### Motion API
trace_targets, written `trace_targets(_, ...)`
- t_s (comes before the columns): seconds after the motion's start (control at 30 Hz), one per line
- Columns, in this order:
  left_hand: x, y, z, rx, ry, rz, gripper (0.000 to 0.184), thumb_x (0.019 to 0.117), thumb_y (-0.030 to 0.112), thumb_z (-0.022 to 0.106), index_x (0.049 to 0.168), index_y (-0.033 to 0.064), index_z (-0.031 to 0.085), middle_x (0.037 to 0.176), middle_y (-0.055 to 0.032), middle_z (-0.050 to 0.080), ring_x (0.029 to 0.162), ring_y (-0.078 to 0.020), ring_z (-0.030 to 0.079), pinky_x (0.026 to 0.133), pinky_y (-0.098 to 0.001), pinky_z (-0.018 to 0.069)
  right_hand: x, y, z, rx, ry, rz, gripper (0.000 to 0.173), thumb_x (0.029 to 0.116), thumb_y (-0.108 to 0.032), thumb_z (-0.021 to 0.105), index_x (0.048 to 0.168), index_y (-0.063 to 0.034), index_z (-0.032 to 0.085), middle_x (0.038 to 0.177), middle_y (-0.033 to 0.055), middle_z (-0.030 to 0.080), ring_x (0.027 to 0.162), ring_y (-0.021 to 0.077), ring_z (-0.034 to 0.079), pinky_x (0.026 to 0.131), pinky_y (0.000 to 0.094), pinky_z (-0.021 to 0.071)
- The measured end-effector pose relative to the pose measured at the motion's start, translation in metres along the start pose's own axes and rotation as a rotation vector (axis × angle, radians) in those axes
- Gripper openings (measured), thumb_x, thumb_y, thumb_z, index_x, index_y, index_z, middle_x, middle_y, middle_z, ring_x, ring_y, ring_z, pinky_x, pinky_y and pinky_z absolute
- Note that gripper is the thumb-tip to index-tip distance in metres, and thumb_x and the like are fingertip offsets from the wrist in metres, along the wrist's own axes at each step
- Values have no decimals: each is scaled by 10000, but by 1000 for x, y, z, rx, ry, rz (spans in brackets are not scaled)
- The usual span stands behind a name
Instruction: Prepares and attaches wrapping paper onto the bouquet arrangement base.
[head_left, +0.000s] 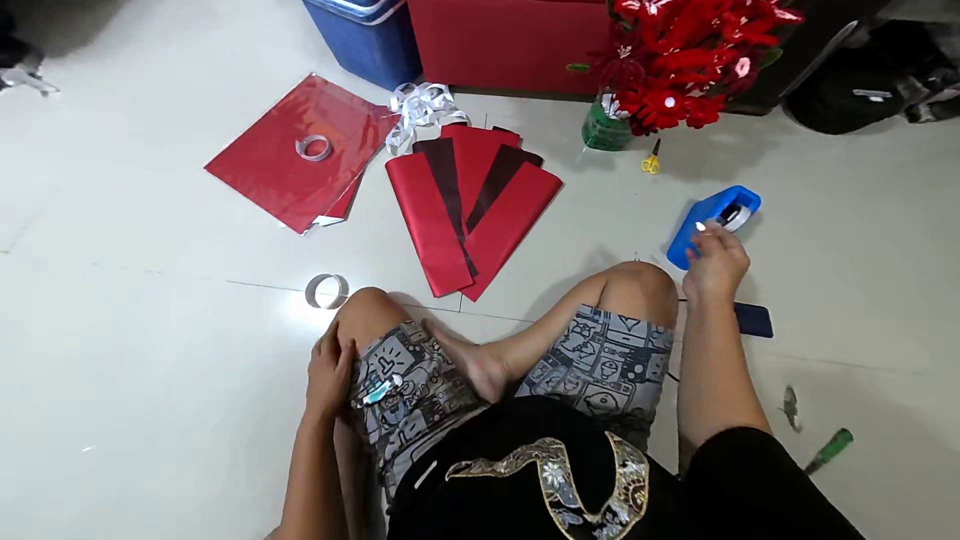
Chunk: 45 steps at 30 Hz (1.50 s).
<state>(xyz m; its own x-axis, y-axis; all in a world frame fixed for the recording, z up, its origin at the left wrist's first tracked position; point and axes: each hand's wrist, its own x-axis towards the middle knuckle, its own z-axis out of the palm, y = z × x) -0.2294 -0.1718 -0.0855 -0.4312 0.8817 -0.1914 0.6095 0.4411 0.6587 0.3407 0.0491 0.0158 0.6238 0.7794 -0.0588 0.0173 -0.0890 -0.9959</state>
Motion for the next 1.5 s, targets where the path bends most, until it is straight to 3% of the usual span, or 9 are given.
trace_targets(0.13, -68, -30, 7, -318, 66, -269, 736, 1044, 466, 353, 1560, -53, 281, 1537, -310, 410, 1412, -373, 450, 1162, -527, 373, -49, -10, 47, 44, -227, -33, 301, 1057, -160, 543, 1294, 20, 589, 1183, 68, 638, 1012, 99, 607, 894, 308, 516)
trace_targets(0.27, -68, -15, 18, -209, 207, -334, 605, 1105, 365, 279, 1512, -67, 398, 1462, -362, 473, 1383, -492, 457, 1132, -656, 341, -94, 2, 101, 25, -516, -77, 247, 1029, -98, 576, 1234, 24, 638, 1079, 56, 668, 900, 70, 624, 842, 284, 539)
trace_targets(0.43, -57, 93, 6, -280, 239, 195, 566, 1046, 306, 523, 1469, -62, 447, 1493, -269, 480, 1378, -322, 500, 1133, -465, 438, -150, -4, 143, 128, -737, 32, 261, 969, 42, 617, 1225, 24, 667, 966, 46, 672, 816, 86, 626, 801, 290, 560)
trace_targets(0.5, -41, 139, 25, -366, 233, 464, 438, 978, 159, 624, 1328, -102, 584, 1377, -280, 573, 1292, -300, 568, 1084, -425, 481, -166, -7, 150, 207, -828, 135, 340, 962, 66, 590, 1294, 9, 636, 876, 24, 642, 760, 96, 620, 769, 296, 567)
trace_targets(0.67, 25, 199, 85, -222, 404, 1096, 221, 1005, 157, 633, 1212, 194, 698, 1235, -141, 630, 1227, -264, 586, 1085, -407, 464, -182, -23, 156, 340, -867, 480, 169, 1005, 55, 522, 1099, 33, 661, 836, 65, 679, 740, 135, 661, 759, 311, 589)
trace_targets(0.9, 72, 222, 96, -156, 520, 1399, 129, 985, 151, 672, 1090, 209, 718, 1282, -63, 583, 1278, -210, 511, 1136, -353, 387, -168, -25, 157, 357, -867, 500, 141, 1033, -4, 510, 937, -16, 613, 820, 73, 673, 763, 152, 667, 783, 327, 586)
trace_targets(1.07, 78, 228, 94, -166, 463, 1379, 41, 973, 163, 698, 979, 187, 731, 1252, -66, 614, 1284, -221, 522, 1138, -379, 397, -164, -20, 162, 303, -900, 401, 133, 1014, 13, 533, 912, -17, 614, 824, 67, 667, 759, 136, 652, 776, 308, 572)
trace_targets(1.23, 72, 240, 89, -344, 128, 1026, 100, 921, 149, 721, 859, 84, 765, 1177, -178, 664, 1235, -315, 567, 1094, -482, 425, -153, -15, 165, 127, -963, 32, 71, 966, 25, 597, 944, -14, 653, 885, 31, 670, 844, 96, 654, 847, 302, 570)
trace_targets(1.5, 65, 253, 82, -765, -291, 601, 123, 885, -11, 711, 939, -19, 601, 924, -64, 723, 862, -97, 711, 833, -302, 602, -136, -12, 165, 36, -1053, -226, 63, 952, 0, 618, 946, 3, 680, 975, 39, 645, 892, 68, 638, 831, 245, 567)
